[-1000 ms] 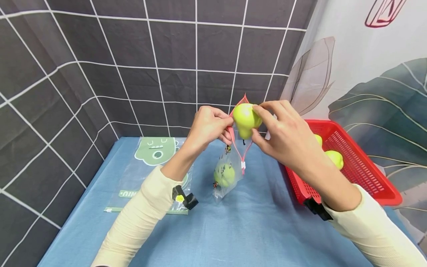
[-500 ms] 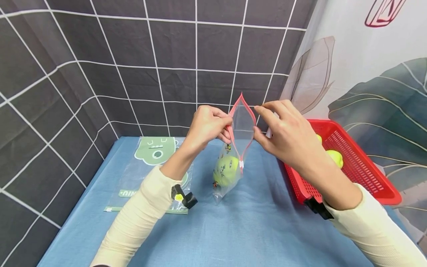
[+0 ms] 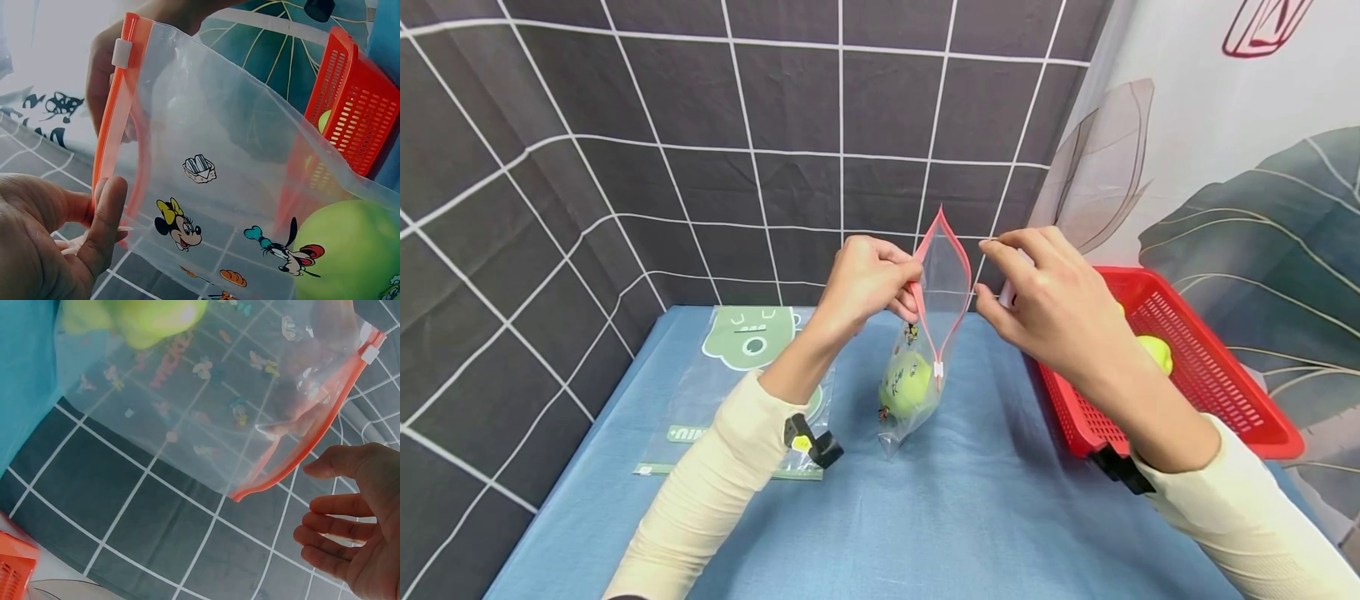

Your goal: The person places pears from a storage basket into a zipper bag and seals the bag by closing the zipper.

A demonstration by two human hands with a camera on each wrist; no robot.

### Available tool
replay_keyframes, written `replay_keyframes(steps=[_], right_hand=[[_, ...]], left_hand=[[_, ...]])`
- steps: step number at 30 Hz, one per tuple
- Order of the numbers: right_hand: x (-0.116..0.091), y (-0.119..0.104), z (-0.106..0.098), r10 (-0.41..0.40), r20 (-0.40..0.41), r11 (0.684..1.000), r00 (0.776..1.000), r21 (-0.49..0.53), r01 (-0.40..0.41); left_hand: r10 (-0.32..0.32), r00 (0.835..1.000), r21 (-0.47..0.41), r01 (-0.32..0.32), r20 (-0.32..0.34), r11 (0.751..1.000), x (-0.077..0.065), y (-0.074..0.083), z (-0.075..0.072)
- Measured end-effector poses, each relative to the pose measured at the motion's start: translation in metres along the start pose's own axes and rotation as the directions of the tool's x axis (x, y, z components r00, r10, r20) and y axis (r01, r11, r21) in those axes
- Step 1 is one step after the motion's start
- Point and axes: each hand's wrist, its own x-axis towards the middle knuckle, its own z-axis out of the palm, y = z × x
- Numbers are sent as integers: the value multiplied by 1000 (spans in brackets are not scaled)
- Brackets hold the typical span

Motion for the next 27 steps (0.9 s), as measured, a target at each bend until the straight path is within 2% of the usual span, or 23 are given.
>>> replay_keyframes(steps=[11,27], right_hand=[[-6,5,-2,58,36,998,998,-16,-58],[-14,15,-4,86,32,996,996,-23,-86]], left_hand=[[-4,1000,4,4,5,1000,1,-1,-1],[-8,1000,-5,8,15,1000,0,0,0]])
